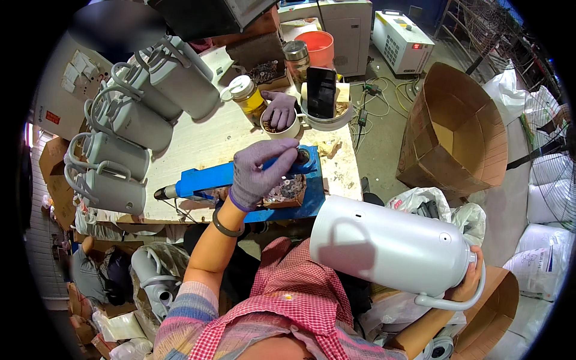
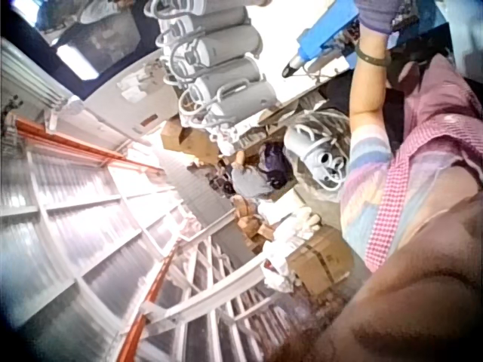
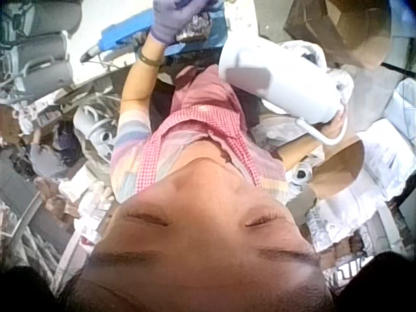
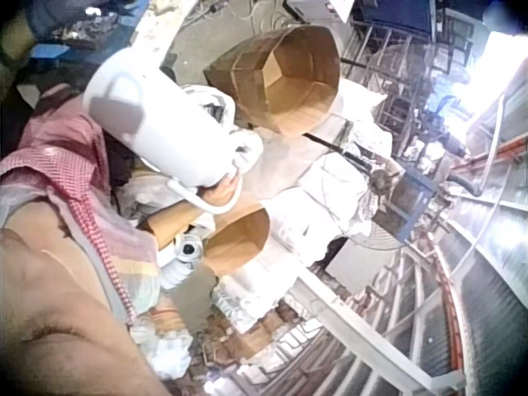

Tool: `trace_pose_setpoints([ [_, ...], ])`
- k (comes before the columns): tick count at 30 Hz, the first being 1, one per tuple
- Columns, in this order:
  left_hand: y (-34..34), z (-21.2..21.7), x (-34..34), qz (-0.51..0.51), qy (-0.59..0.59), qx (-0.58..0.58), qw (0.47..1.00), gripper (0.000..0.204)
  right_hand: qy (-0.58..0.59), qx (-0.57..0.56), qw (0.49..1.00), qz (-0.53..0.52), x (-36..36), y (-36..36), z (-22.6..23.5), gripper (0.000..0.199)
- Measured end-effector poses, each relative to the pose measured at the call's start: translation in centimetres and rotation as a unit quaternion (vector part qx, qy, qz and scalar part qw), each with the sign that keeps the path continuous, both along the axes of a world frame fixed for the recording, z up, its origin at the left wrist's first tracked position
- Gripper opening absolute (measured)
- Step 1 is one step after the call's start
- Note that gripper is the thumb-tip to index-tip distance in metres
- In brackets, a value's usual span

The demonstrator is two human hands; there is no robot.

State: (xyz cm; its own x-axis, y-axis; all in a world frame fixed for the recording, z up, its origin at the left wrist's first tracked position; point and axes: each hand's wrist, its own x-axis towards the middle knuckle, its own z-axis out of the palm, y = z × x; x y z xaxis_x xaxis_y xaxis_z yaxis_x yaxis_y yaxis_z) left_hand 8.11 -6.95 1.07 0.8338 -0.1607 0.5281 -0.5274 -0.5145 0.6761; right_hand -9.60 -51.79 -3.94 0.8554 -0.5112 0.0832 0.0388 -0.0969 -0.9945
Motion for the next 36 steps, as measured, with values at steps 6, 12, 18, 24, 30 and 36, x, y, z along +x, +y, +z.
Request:
trace_pose_setpoints([
  [6, -0.6, -1.6, 0.1, 0.008, 0.178, -0.187, 0.966, 0.023, -0.035, 0.054, 0.997, 0.029, 0.7, 0.4, 0.6, 0.04],
  [12, 0.0, -1.6, -0.2, -0.019, 0.222, -0.221, 0.95, 0.049, -0.044, 0.107, 0.993, 0.037, 1.7, 1.1, 2.0, 0.041],
  [18, 1.6, -0.1, -3.5, -0.01, 0.164, -0.339, 0.926, 0.06, -0.077, 0.139, 0.987, -0.03, 6.8, -2.0, 3.3, 0.045],
  [24, 1.6, -1.4, -4.7, -0.03, 0.265, -0.42, 0.867, 0.042, -0.12, 0.157, 0.979, 0.051, 16.1, 2.1, 6.3, 0.046],
  [30, 3.2, -3.5, -6.4, -0.032, 0.344, -0.426, 0.836, 0.043, -0.109, 0.041, 0.972, 0.205, 21.1, 5.3, 1.4, 0.045],
  [36, 8.7, -4.4, -11.1, 0.148, 0.213, -0.435, 0.862, 0.044, -0.229, -0.051, 0.93, 0.283, 23.6, 18.1, -2.7, 0.049],
])
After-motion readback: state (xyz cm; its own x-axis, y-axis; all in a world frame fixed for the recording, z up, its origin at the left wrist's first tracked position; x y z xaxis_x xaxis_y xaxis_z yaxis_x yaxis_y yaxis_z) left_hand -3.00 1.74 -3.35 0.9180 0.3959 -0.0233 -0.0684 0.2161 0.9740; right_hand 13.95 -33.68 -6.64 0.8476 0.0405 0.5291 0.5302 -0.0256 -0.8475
